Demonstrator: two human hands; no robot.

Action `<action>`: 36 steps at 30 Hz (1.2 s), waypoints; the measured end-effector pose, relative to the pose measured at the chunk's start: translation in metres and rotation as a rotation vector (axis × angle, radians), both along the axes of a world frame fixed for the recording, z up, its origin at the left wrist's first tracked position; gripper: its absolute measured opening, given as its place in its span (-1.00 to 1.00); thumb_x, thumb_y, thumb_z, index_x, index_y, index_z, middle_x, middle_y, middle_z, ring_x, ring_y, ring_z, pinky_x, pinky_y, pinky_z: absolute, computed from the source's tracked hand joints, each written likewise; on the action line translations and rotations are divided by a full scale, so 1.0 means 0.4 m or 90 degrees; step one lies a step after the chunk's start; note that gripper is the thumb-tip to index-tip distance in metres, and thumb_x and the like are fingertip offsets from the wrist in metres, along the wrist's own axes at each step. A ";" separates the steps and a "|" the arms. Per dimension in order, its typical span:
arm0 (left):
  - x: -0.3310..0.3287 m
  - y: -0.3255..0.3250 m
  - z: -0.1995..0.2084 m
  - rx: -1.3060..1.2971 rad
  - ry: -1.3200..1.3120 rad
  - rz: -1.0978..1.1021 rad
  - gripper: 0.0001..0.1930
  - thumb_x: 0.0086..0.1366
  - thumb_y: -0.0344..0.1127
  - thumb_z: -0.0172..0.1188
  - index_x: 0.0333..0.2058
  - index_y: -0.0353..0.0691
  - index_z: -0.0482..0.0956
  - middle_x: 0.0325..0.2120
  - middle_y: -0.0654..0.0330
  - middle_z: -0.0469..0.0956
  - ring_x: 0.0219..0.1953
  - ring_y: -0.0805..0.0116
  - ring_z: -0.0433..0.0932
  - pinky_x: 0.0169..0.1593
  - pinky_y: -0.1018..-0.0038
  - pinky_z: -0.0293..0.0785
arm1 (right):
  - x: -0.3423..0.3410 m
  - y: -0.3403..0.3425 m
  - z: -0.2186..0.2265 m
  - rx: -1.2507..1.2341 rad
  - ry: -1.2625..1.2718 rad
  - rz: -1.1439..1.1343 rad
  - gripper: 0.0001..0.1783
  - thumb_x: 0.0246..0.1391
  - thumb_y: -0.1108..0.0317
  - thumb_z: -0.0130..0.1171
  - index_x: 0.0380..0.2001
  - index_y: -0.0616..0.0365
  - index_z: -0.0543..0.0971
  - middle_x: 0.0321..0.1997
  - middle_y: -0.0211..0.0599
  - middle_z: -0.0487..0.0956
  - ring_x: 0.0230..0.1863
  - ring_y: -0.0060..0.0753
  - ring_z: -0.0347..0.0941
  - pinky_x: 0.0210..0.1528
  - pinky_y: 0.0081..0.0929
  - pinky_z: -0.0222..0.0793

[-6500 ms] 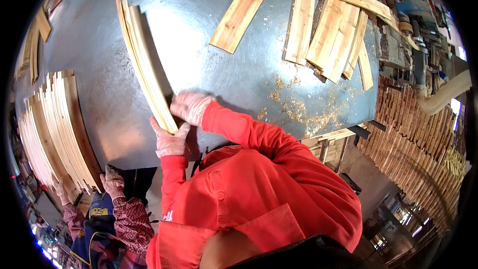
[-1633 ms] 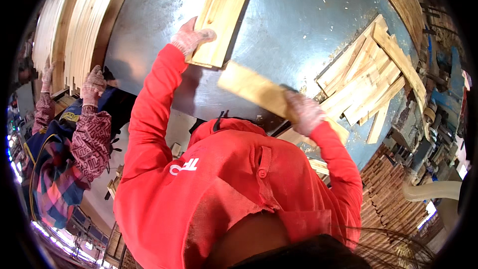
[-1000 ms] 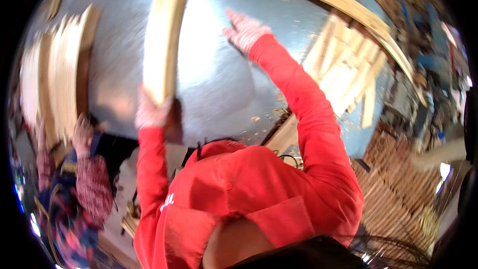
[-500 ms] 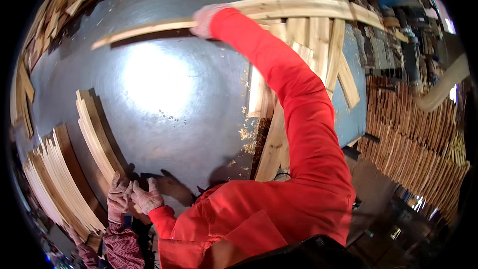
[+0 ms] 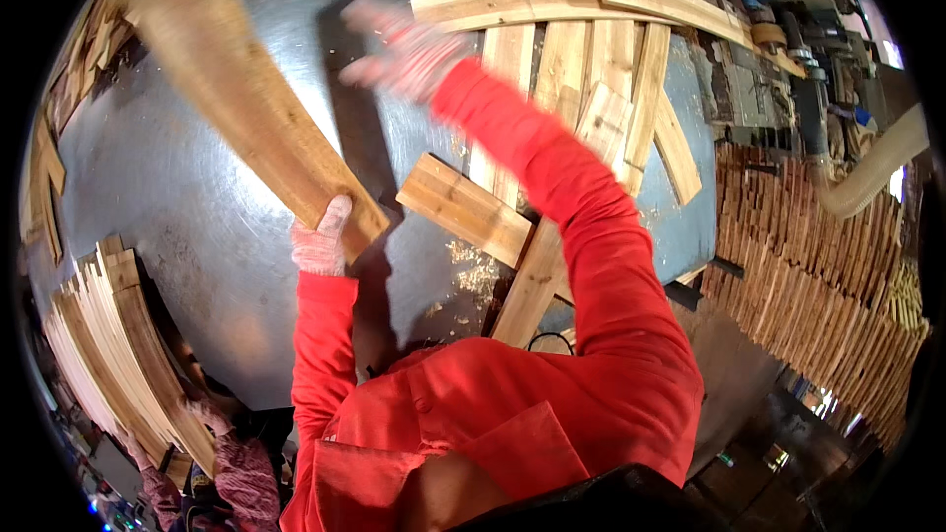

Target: The person sorts wooden planks on a metal table, picking up pieces, inspecting them, and placing them into separate piles. The person handles the planks one at a time, flipping them over and moving them between stacks.

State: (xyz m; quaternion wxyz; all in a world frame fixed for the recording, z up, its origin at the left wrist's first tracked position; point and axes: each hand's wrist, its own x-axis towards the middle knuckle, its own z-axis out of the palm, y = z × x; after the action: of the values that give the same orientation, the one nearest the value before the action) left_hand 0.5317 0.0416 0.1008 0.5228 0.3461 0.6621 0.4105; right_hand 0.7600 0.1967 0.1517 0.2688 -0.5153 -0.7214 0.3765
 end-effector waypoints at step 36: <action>-0.379 -0.276 -0.133 -0.220 -0.081 -0.200 -0.43 0.07 -0.14 0.36 0.04 -0.21 0.46 -0.33 0.38 0.57 -0.34 0.60 0.46 -0.24 0.53 0.42 | 0.238 0.241 -0.175 0.106 -0.808 0.119 -0.22 -0.05 0.26 0.25 0.26 -0.19 0.20 0.30 -0.19 0.29 0.33 -0.11 0.19 0.30 -0.10 0.12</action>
State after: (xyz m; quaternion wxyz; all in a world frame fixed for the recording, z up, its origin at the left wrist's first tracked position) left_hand 0.3801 -0.0687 0.0475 0.6721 0.3235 0.6267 0.2255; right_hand 0.8553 0.2931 0.0819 -0.2051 -0.5504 -0.8085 -0.0369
